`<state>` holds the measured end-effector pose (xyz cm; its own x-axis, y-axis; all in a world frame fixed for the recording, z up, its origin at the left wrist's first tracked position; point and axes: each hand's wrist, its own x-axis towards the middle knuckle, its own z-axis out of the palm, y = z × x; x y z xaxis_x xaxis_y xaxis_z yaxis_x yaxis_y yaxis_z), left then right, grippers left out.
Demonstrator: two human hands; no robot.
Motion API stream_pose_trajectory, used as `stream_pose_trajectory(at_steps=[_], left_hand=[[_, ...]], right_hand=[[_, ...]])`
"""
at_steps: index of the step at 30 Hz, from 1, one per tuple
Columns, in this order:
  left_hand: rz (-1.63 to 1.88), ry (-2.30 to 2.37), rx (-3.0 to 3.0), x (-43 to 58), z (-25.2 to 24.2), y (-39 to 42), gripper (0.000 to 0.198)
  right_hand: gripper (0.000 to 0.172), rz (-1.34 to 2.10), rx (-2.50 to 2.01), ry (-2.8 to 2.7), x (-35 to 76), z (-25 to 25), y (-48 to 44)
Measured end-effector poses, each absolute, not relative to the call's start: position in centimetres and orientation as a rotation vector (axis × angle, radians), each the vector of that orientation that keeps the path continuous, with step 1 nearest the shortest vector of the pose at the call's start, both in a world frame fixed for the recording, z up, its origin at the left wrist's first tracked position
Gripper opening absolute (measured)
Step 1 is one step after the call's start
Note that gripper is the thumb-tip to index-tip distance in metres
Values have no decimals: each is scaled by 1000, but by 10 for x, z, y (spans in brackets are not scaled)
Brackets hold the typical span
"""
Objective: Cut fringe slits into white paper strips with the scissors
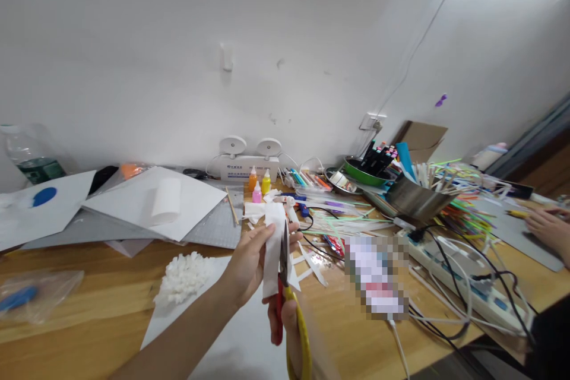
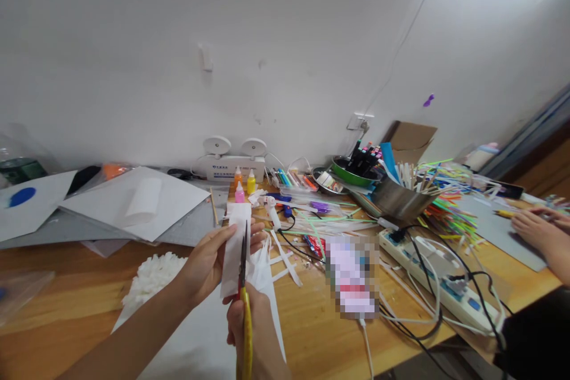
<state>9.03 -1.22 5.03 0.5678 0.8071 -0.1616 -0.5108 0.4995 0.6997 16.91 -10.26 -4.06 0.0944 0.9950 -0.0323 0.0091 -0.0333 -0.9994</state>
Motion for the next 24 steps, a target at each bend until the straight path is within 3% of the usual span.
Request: stream_pose_trajectory(at_steps=[6,10,24], left_hand=[[810,524,665,90,52,-14,27],[808,525,667,90,51,-16,26],[865,558,682,88,62,-16,27]], right_hand=[[20,1134,-1290,-1128,170,-36,-97],[50,1086,-1300,-1129,172,-34,-92],[63,998,-1375,-1172,164,-2,-95]])
